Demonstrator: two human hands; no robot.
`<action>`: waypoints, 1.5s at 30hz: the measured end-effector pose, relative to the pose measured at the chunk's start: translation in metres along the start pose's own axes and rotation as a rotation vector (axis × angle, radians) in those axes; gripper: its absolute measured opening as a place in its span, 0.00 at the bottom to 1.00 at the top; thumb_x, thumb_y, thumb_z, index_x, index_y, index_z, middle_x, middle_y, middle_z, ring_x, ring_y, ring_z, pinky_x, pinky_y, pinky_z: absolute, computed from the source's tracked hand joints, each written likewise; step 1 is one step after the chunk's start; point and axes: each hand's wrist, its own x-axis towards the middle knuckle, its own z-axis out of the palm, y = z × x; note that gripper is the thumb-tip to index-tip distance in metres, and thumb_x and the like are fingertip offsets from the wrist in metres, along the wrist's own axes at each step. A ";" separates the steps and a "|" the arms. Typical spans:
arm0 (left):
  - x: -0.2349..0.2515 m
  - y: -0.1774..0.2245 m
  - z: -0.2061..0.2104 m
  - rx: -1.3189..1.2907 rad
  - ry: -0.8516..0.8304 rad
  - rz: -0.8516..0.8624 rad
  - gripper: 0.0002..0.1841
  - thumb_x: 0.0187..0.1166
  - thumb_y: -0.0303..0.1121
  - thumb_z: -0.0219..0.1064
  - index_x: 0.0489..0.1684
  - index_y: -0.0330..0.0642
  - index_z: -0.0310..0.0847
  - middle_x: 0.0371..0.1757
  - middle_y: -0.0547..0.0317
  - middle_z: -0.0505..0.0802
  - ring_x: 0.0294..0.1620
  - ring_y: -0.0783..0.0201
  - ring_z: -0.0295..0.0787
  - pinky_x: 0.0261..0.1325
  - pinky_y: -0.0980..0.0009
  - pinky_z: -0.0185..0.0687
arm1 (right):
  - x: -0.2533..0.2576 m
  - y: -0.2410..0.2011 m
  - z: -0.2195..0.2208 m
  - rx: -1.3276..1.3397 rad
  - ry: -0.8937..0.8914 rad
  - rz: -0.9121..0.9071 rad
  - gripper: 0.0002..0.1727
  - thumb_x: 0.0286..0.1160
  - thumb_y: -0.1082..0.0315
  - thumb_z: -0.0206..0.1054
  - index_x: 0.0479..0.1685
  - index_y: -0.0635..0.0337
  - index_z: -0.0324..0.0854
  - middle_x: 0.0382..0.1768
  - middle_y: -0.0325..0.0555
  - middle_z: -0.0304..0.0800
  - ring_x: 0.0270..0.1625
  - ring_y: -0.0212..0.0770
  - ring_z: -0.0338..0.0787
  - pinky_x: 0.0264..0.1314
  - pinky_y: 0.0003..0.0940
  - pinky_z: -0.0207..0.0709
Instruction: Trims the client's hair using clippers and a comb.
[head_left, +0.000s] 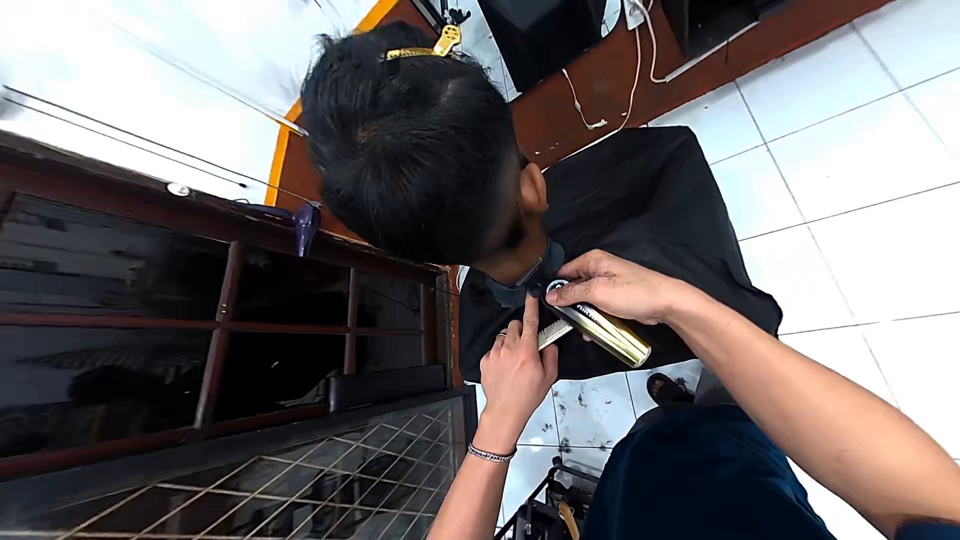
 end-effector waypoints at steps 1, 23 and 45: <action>0.002 0.001 -0.001 0.013 -0.014 0.003 0.35 0.69 0.38 0.65 0.83 0.38 0.74 0.40 0.42 0.94 0.34 0.42 0.93 0.27 0.49 0.83 | 0.000 0.001 -0.005 0.019 -0.008 0.004 0.17 0.90 0.62 0.59 0.39 0.67 0.83 0.26 0.48 0.88 0.23 0.37 0.89 0.28 0.31 0.88; 0.003 0.007 0.003 0.049 -0.021 0.007 0.31 0.67 0.39 0.65 0.73 0.33 0.82 0.34 0.46 0.94 0.31 0.44 0.94 0.25 0.51 0.82 | 0.019 -0.013 -0.026 -0.248 -0.064 -0.097 0.17 0.86 0.58 0.65 0.30 0.61 0.84 0.21 0.39 0.79 0.23 0.29 0.77 0.27 0.27 0.69; 0.003 0.009 -0.003 0.056 -0.073 -0.014 0.38 0.68 0.38 0.67 0.86 0.37 0.71 0.34 0.47 0.94 0.27 0.46 0.91 0.23 0.52 0.81 | 0.023 -0.033 -0.054 -0.387 -0.045 0.039 0.20 0.86 0.56 0.64 0.23 0.57 0.80 0.19 0.40 0.76 0.22 0.32 0.74 0.26 0.31 0.65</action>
